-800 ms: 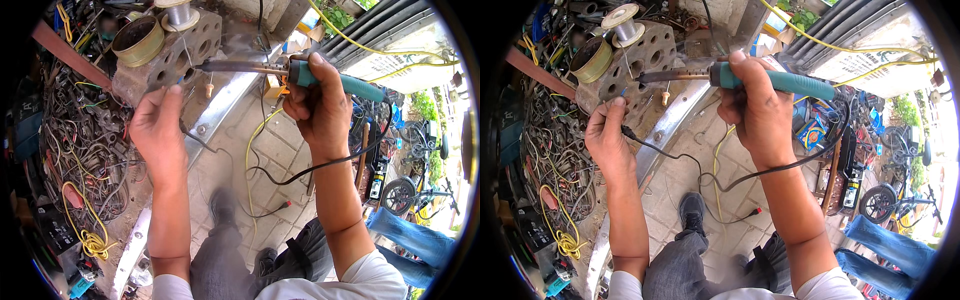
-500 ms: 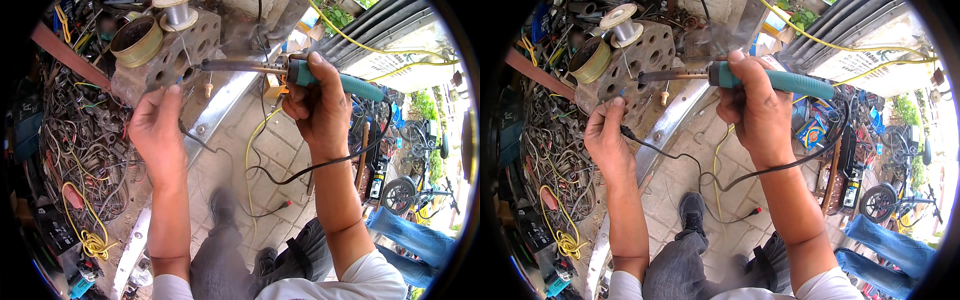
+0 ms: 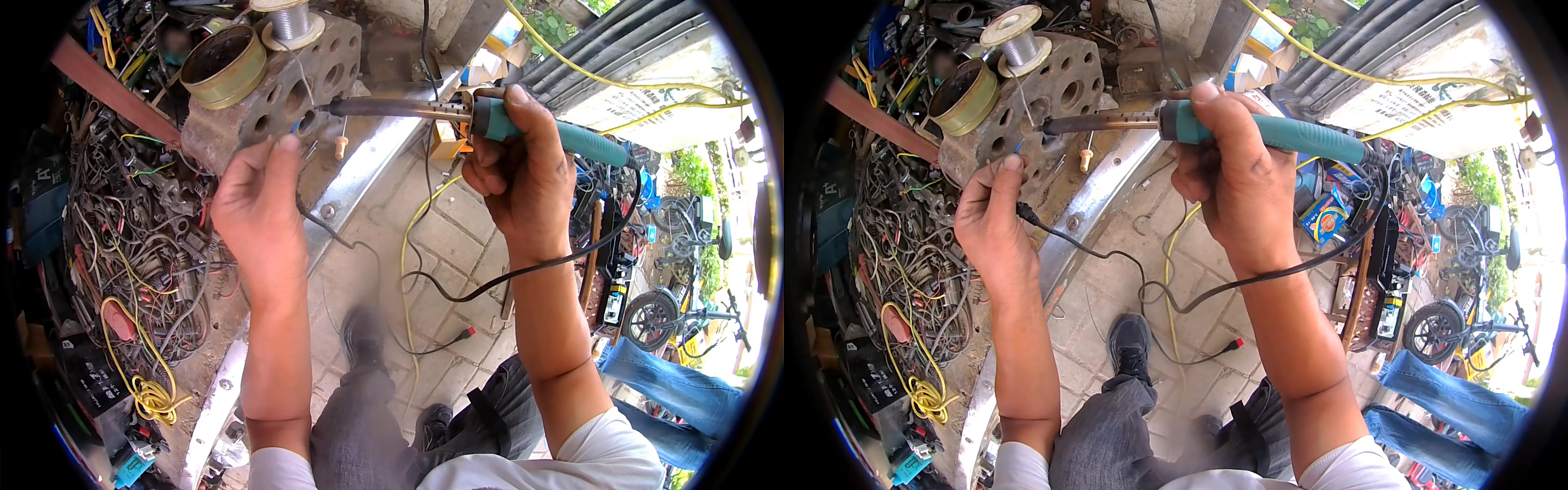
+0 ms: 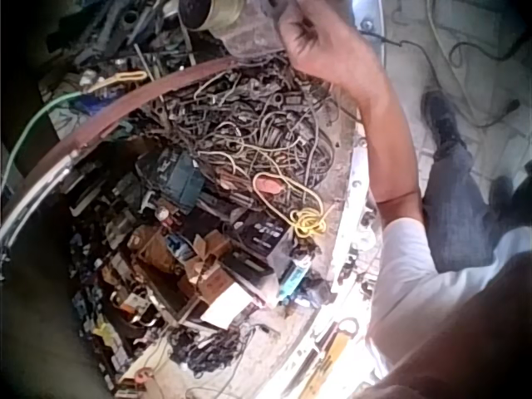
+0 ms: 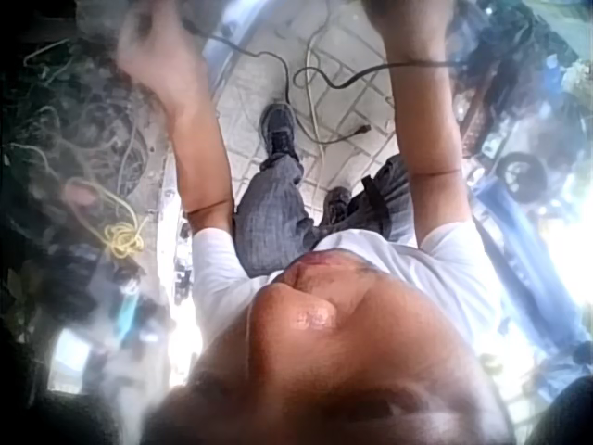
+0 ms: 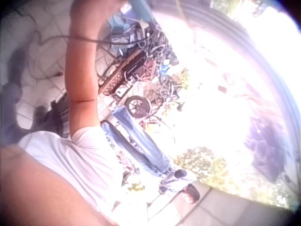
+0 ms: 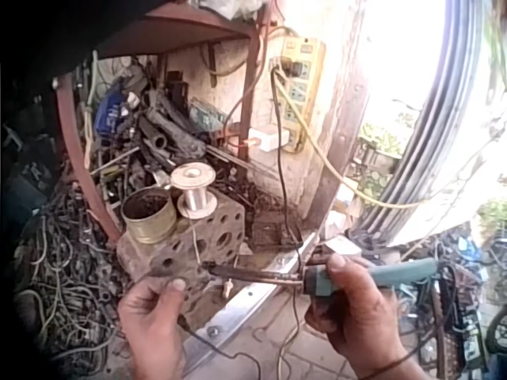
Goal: The person sits on the floor in a cluttered workshop and uses a soldering iron to work on a green circuit board. They repeatedly apply the hot tip to various points on the board, generating smoke, and occasionally wipe the tip on a metal stand.
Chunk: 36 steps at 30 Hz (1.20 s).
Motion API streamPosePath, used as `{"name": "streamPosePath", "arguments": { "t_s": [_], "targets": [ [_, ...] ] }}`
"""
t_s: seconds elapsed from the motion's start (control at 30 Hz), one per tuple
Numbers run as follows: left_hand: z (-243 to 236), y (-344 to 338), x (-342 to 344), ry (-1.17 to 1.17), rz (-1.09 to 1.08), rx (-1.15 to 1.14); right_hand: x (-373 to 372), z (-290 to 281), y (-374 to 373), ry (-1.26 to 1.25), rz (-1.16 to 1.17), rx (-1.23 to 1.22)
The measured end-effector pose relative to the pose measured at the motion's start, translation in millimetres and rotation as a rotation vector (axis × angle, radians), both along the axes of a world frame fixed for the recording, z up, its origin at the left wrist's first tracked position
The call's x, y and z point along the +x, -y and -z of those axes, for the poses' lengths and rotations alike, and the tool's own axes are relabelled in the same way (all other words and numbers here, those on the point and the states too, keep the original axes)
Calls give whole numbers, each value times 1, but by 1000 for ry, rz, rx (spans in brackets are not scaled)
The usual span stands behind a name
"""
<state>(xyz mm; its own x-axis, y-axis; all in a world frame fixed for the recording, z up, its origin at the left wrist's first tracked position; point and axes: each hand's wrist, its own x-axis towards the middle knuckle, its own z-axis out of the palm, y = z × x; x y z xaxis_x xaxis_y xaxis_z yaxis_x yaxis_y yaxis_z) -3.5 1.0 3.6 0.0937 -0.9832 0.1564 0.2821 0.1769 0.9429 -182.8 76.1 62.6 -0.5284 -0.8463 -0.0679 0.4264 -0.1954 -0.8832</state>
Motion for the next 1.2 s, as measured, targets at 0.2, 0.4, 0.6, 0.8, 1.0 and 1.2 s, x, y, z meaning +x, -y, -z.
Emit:
{"name": "streamPosePath", "arguments": {
  "t_s": [0.2,0.4,0.6,0.8,1.0,1.2],
  "targets": [
    [-6,1,-3,44,1,13,-1,-1,0,-31,7,17],
    [-9,4,-5,83,21,21,-5,0,-3,-54,-29,-2],
    [-5,6,-5,98,23,9,-5,0,-1,-42,-25,-9],
    [-4,7,-5,108,29,3,-2,-2,-1,-42,-1,-4],
    [-4,7,-4,113,31,12,-4,-1,0,-53,-24,-19],
    [-7,5,-8,104,22,14,-4,-2,0,-94,-14,0]
  ]
}}
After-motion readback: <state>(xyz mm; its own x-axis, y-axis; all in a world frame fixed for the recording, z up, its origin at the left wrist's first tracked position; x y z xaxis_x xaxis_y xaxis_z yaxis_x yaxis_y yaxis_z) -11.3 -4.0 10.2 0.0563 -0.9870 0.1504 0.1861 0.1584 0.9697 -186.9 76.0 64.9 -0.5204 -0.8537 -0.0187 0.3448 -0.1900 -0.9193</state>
